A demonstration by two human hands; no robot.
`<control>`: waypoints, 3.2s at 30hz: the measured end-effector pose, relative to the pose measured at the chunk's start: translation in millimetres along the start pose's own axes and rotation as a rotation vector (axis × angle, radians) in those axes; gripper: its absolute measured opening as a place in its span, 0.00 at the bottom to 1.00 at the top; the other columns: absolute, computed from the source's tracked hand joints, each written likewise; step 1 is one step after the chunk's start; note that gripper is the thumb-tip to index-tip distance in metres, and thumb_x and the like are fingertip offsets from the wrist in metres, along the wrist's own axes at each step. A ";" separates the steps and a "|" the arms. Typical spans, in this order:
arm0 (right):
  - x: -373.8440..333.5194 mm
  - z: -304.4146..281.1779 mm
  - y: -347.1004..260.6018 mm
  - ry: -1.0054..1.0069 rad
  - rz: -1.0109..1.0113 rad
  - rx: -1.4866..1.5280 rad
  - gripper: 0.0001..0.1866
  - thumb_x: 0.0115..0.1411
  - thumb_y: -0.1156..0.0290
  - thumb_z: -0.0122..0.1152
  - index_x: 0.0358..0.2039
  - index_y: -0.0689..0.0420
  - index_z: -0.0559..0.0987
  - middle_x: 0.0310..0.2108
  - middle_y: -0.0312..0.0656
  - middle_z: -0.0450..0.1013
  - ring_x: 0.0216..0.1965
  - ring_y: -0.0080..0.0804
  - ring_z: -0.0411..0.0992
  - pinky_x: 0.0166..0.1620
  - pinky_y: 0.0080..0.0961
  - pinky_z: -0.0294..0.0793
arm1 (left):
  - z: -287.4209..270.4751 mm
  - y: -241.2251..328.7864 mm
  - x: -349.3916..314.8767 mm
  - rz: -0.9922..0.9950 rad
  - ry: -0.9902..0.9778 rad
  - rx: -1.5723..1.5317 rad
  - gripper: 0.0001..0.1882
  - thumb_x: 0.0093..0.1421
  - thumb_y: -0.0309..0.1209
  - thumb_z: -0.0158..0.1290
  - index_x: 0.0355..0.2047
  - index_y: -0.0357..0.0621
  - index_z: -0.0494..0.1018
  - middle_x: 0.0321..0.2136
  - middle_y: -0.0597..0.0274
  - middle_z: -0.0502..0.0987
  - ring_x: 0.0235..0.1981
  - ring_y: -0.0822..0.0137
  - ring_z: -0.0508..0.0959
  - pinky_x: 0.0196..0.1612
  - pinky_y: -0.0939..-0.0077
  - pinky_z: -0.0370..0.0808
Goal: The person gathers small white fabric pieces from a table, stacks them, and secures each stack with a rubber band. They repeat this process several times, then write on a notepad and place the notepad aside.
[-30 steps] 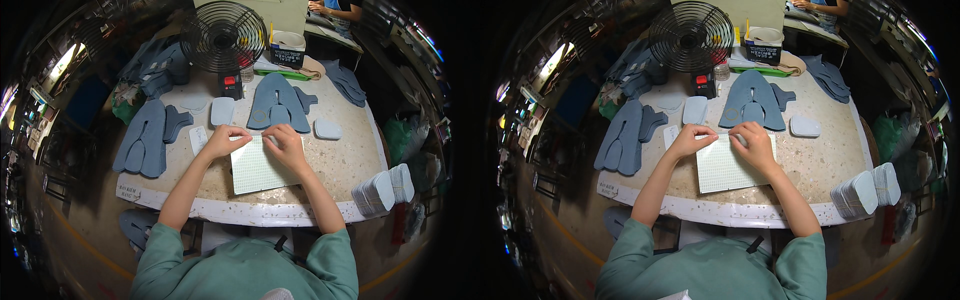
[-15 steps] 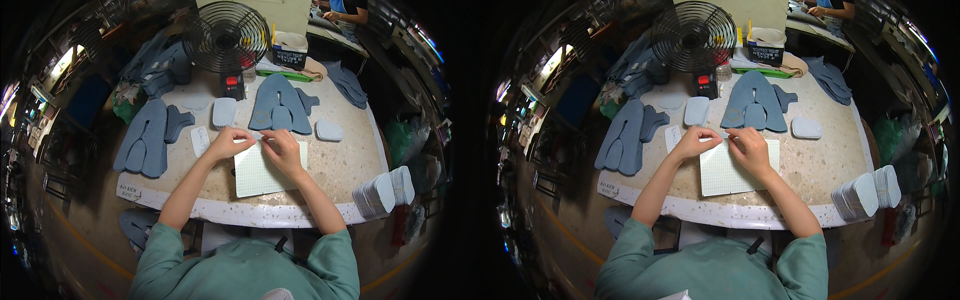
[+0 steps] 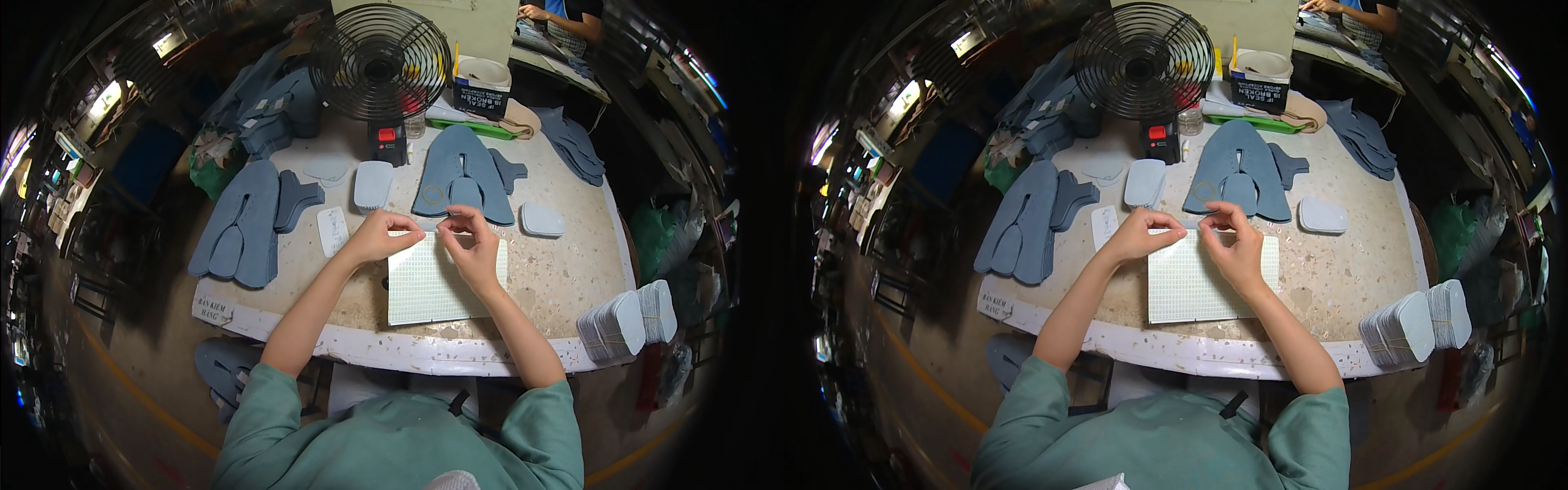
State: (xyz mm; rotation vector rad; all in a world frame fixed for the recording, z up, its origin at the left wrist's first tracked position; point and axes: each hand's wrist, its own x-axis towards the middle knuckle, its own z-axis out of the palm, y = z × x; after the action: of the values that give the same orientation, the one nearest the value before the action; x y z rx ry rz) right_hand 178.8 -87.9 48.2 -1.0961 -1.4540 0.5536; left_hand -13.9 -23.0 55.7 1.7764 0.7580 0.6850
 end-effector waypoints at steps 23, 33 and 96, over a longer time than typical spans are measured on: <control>-0.1 0.1 0.7 -0.073 0.004 -0.029 0.25 0.50 0.80 0.61 0.51 0.55 0.70 0.28 0.36 0.75 0.31 0.23 0.75 0.41 0.22 0.74 | -0.6 0.6 -0.2 -0.019 -0.011 0.026 0.11 0.57 0.32 0.59 0.32 0.35 0.80 0.27 0.64 0.81 0.30 0.79 0.76 0.37 0.81 0.73; 3.2 -1.9 3.7 -0.063 0.027 -0.017 0.29 0.50 0.82 0.61 0.54 0.55 0.69 0.33 0.39 0.74 0.33 0.24 0.75 0.41 0.21 0.75 | 4.2 -0.7 -0.2 -0.019 -0.033 0.037 0.11 0.57 0.32 0.59 0.32 0.34 0.80 0.27 0.64 0.81 0.30 0.78 0.76 0.37 0.81 0.73; 8.7 -15.9 18.6 -0.222 -0.199 -0.549 0.04 0.47 0.75 0.65 0.27 0.57 0.81 0.32 0.38 0.71 0.39 0.38 0.68 0.38 0.31 0.73 | 1.7 0.6 0.9 0.036 0.012 0.406 0.30 0.50 0.33 0.61 0.53 0.53 0.65 0.30 0.55 0.76 0.22 0.65 0.74 0.30 0.72 0.72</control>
State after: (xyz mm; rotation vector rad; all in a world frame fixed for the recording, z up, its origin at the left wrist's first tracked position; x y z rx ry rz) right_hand 200.6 -76.1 40.4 -1.3184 -1.9535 0.1321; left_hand -12.0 -23.5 55.8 2.1575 0.9237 0.5938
